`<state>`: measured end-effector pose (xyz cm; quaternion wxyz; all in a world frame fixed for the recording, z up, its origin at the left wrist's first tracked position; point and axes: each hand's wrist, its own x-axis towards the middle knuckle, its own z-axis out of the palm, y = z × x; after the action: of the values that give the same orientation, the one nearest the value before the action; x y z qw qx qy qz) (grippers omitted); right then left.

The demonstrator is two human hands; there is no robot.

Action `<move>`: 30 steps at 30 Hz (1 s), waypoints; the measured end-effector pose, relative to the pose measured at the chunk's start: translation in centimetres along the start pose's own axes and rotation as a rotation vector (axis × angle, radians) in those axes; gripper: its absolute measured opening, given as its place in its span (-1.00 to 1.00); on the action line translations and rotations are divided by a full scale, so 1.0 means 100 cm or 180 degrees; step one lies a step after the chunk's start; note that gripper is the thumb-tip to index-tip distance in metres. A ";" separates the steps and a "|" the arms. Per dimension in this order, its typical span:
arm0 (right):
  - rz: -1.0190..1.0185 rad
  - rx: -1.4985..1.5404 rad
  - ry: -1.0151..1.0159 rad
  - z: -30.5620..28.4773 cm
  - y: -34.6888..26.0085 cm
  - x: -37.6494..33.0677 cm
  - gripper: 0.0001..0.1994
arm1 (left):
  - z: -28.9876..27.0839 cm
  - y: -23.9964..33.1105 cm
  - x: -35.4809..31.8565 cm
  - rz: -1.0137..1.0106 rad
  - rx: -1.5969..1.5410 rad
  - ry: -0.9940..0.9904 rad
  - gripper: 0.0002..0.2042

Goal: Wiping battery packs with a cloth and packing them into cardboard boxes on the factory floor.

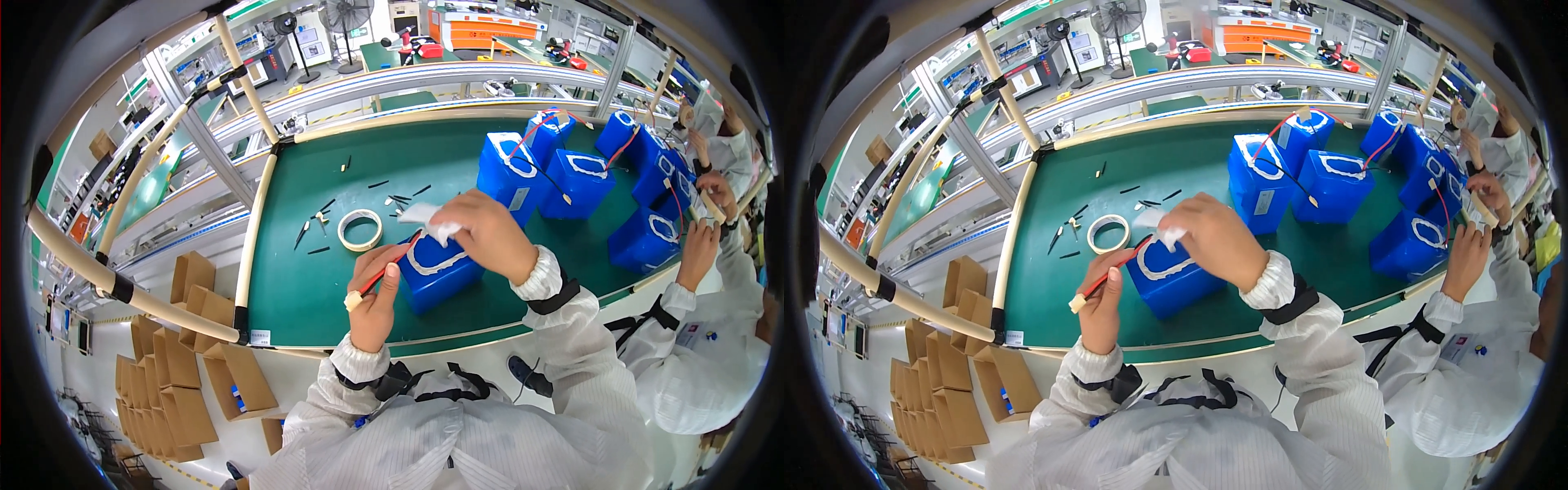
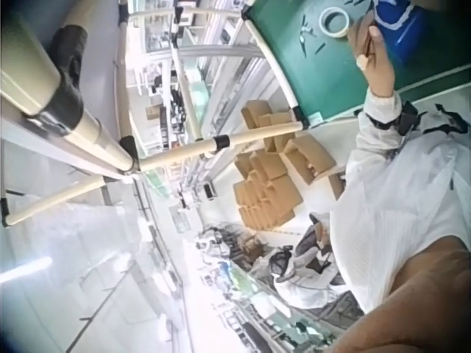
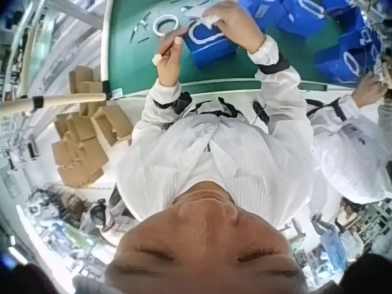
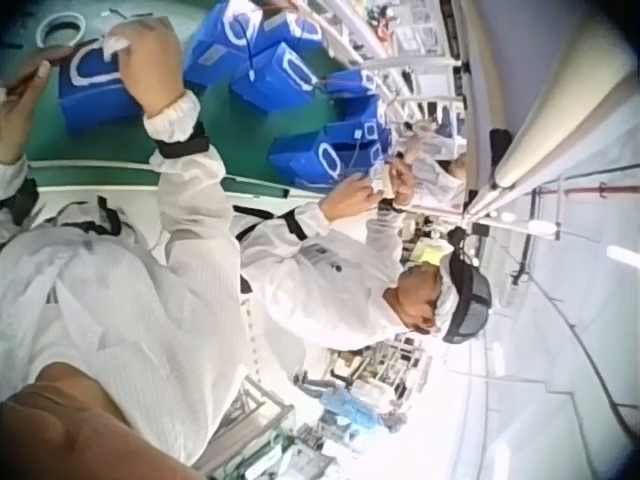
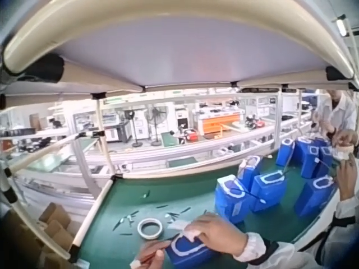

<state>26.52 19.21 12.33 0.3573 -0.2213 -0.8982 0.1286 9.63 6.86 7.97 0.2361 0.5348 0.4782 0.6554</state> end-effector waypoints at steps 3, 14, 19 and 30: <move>-0.0497 0.0008 -0.0336 0.004 0.001 -0.002 -0.79 | 0.000 -0.001 -0.001 -0.0042 -0.0018 0.0102 -0.72; -0.0232 -0.0635 -0.0061 -0.015 -0.010 -0.005 -0.76 | 0.000 -0.003 -0.001 -0.0157 -0.0144 0.0172 -0.73; 0.0072 -0.0126 -0.0625 -0.009 -0.007 -0.008 -0.80 | 0.002 0.012 -0.003 0.0288 0.0666 0.0034 -0.77; 0.0396 0.0194 -0.0669 -0.014 -0.007 -0.009 -0.76 | 0.040 0.010 -0.038 0.1191 0.1982 -0.0220 -0.57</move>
<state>27.84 18.24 13.05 0.2591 -0.2509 -0.9109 0.2002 14.74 4.80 6.91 -0.0460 0.6812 0.5404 0.4918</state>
